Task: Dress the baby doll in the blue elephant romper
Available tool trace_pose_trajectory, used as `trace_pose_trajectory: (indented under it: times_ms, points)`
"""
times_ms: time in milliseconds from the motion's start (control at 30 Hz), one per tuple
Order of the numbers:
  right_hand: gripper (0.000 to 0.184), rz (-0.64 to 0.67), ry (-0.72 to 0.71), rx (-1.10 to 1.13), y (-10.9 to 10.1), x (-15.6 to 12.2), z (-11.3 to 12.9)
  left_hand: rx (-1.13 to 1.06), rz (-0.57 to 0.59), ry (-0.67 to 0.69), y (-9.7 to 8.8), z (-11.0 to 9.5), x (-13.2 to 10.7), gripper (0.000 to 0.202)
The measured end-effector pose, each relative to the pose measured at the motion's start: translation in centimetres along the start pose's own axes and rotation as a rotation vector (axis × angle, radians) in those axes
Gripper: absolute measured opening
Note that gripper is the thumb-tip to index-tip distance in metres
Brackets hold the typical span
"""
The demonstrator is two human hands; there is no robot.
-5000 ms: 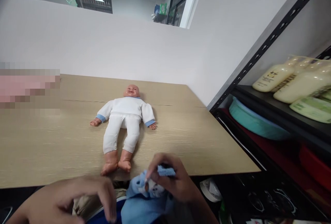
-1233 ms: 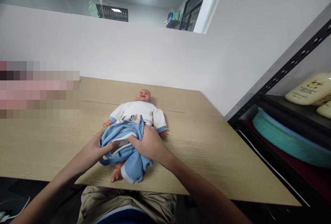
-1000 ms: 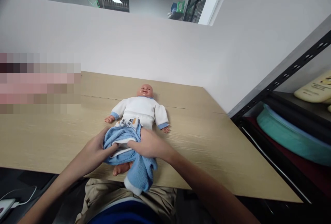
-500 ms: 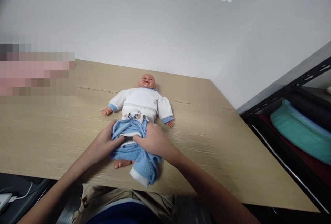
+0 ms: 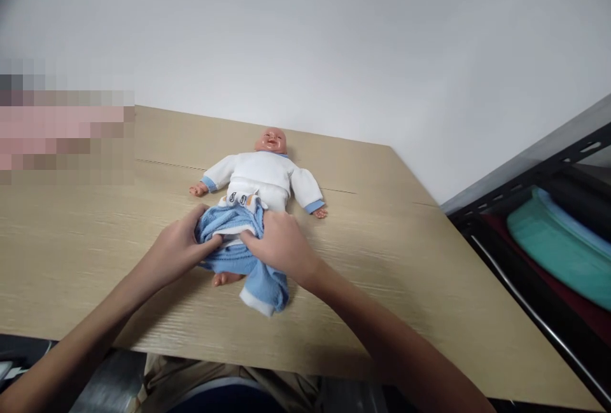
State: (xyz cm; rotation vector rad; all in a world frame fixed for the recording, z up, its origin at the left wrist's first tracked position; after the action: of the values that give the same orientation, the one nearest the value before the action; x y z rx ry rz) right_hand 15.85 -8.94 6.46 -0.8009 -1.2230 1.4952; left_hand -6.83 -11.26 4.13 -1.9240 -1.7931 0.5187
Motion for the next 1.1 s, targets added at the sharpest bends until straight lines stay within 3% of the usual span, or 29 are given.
trace_pose_trajectory:
  times_ms: [133, 267, 433, 600, 767, 933, 1100]
  points:
    - [0.042, 0.14, -0.082, 0.072, -0.8, -2.0, 1.2, -0.102, 0.115, -0.018, -0.4, -0.5, -2.8, 0.039]
    - [0.035, 0.303, -0.119, 0.064, -0.8, -4.1, 2.5, -0.11, 0.228, -0.101, 0.0, 0.4, -5.1, 0.037]
    - [0.009, 0.189, -0.139, 0.006, 0.2, -4.9, 3.2, -0.016, 0.286, -0.137, 1.0, 1.2, -5.4, 0.031]
    - [0.024, 0.214, -0.151, 0.042, 1.6, -5.1, 2.9, 0.046, 0.292, -0.062, 1.7, 2.0, -4.8, 0.025]
    - [0.025, 0.167, -0.134, 0.105, 2.3, -5.2, 2.3, -0.18, 0.224, 0.04, 2.0, 3.4, -4.9, 0.015]
    - [0.011, 0.104, -0.07, 0.281, 2.5, -4.7, 1.4, -0.516, 0.189, 0.056, 1.8, 3.4, -4.5, 0.039]
    - [0.019, 0.06, -0.068, 0.515, 2.4, -4.4, 1.3, -0.515, 0.154, 0.132, 1.1, 3.7, -3.0, 0.024]
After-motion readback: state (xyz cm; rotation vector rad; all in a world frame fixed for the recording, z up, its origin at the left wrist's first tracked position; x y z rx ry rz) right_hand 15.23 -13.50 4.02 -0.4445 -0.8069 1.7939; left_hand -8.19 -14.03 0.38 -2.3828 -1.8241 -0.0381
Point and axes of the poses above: each hand's wrist, its own x-axis towards the middle knuckle, its own y-axis out of the palm, z = x × y, the point moved 2 cm from there along x, towards the middle knuckle, and after that the axes turned 12 degrees about -x, right-handed, at the moved point
